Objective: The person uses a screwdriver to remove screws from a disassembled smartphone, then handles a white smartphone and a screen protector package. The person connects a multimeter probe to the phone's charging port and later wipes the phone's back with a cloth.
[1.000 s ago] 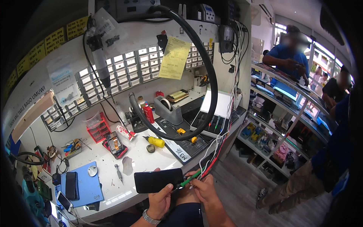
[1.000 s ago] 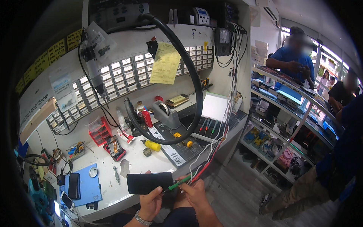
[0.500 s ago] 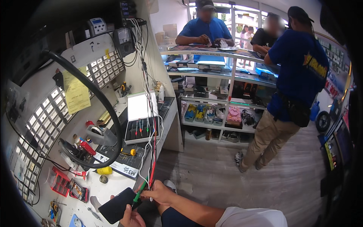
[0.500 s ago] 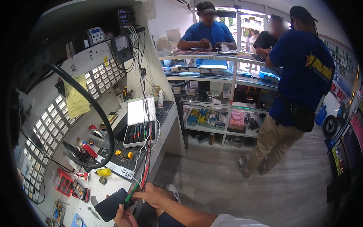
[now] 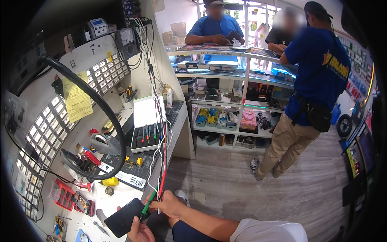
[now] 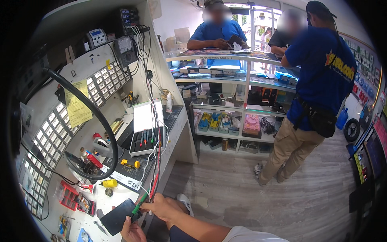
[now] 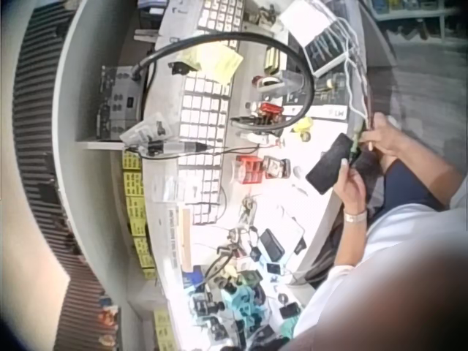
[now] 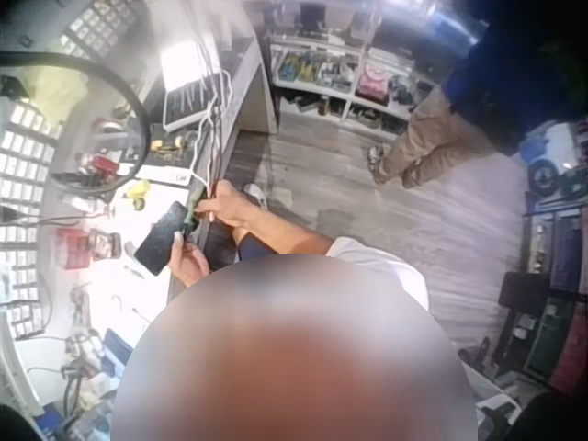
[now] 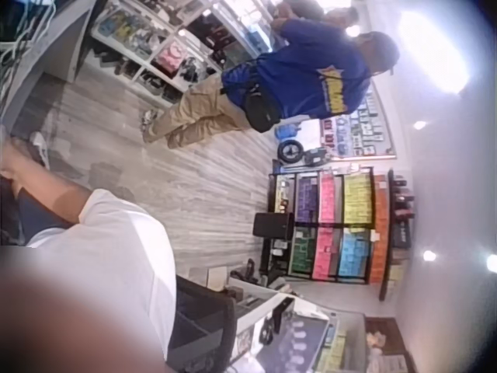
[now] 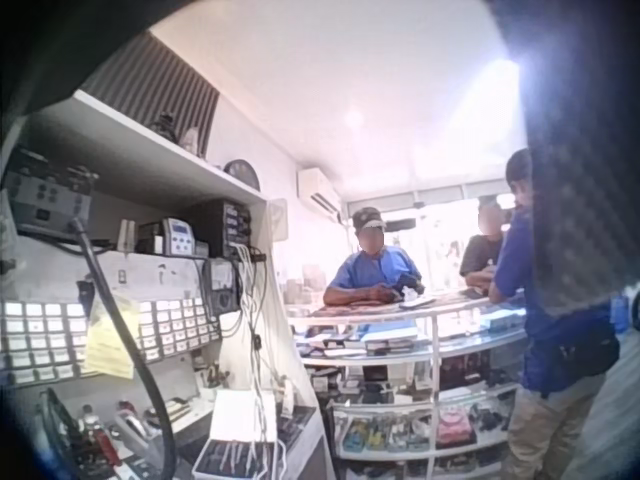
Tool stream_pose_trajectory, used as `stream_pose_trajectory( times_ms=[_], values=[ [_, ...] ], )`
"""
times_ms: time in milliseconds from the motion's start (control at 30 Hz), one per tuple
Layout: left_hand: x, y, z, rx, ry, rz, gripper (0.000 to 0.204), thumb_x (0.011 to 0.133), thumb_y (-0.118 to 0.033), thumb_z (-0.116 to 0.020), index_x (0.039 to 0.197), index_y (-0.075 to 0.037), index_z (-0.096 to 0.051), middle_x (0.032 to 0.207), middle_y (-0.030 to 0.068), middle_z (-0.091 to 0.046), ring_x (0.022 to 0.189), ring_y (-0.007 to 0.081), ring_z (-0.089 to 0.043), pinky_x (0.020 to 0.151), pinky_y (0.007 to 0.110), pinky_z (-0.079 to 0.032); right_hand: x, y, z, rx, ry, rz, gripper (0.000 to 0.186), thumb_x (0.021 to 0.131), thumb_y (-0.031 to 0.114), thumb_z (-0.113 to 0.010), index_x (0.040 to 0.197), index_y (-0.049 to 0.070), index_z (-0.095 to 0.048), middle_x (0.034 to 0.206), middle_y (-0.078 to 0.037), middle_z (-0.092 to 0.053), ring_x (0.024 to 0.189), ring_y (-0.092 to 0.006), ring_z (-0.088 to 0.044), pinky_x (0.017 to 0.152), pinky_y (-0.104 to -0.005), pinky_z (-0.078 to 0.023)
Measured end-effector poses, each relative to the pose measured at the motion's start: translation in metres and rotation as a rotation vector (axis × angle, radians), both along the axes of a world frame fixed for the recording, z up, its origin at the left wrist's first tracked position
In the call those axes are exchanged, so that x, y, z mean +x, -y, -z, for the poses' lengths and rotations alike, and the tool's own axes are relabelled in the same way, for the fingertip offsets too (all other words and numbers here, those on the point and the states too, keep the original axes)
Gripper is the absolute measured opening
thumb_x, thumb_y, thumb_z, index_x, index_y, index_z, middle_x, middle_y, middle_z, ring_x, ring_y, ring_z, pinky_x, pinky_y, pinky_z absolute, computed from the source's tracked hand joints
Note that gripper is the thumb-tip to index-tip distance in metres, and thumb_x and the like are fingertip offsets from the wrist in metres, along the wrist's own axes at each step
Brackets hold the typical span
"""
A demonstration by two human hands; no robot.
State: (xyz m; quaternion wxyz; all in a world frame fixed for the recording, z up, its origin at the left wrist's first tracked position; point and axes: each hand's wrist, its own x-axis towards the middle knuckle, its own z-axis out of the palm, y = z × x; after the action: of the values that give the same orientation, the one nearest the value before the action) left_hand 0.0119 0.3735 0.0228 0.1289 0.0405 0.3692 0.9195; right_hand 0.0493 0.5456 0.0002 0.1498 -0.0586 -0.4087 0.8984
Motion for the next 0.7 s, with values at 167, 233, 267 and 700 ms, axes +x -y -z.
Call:
stream_pose_trajectory(
  times_ms=[167,233,267,700],
  values=[
    [0.004,-0.004,-0.003,0.036,-0.024,-0.007,0.046,0.100,0.008,-0.066,0.146,0.002,-0.063,0.136,0.0145,-0.074,0.121,0.0258,-0.073,0.107,0.036,-0.057,0.000,-0.002,0.001,0.009,0.021,-0.011,0.020,0.097,-0.002,-0.076,0.117,-0.007,-0.077,0.108,-0.015,-0.080,0.097,-0.0211,-0.078,0.083,-0.0341,-0.062],
    [0.007,-0.003,-0.010,0.037,-0.008,-0.002,0.047,0.099,0.009,-0.066,0.146,0.001,-0.063,0.136,0.0137,-0.074,0.119,0.0241,-0.074,0.104,0.034,-0.058,0.000,0.001,0.000,-0.008,0.032,-0.005,0.021,0.097,-0.002,-0.077,0.117,-0.007,-0.077,0.106,-0.015,-0.080,0.096,-0.0207,-0.078,0.083,-0.0340,-0.062],
    [0.007,-0.001,-0.006,0.028,0.000,0.002,0.048,0.099,0.010,-0.066,0.145,0.001,-0.064,0.136,0.0130,-0.073,0.119,0.0230,-0.073,0.103,0.033,-0.058,-0.001,0.003,-0.002,-0.016,0.034,-0.011,0.021,0.096,-0.002,-0.077,0.117,-0.008,-0.078,0.105,-0.015,-0.080,0.096,-0.0205,-0.078,0.083,-0.0340,-0.062],
    [0.004,-0.003,-0.008,0.011,-0.007,-0.035,0.054,0.095,0.013,-0.072,0.146,-0.002,-0.063,0.121,0.0034,-0.073,0.101,0.0122,-0.070,0.084,0.026,-0.054,0.004,0.001,-0.001,-0.064,0.013,0.036,0.026,0.094,-0.016,-0.069,0.118,-0.006,-0.069,0.117,-0.026,-0.077,0.101,-0.0318,-0.079,0.086,-0.0422,-0.066]
  ],
)
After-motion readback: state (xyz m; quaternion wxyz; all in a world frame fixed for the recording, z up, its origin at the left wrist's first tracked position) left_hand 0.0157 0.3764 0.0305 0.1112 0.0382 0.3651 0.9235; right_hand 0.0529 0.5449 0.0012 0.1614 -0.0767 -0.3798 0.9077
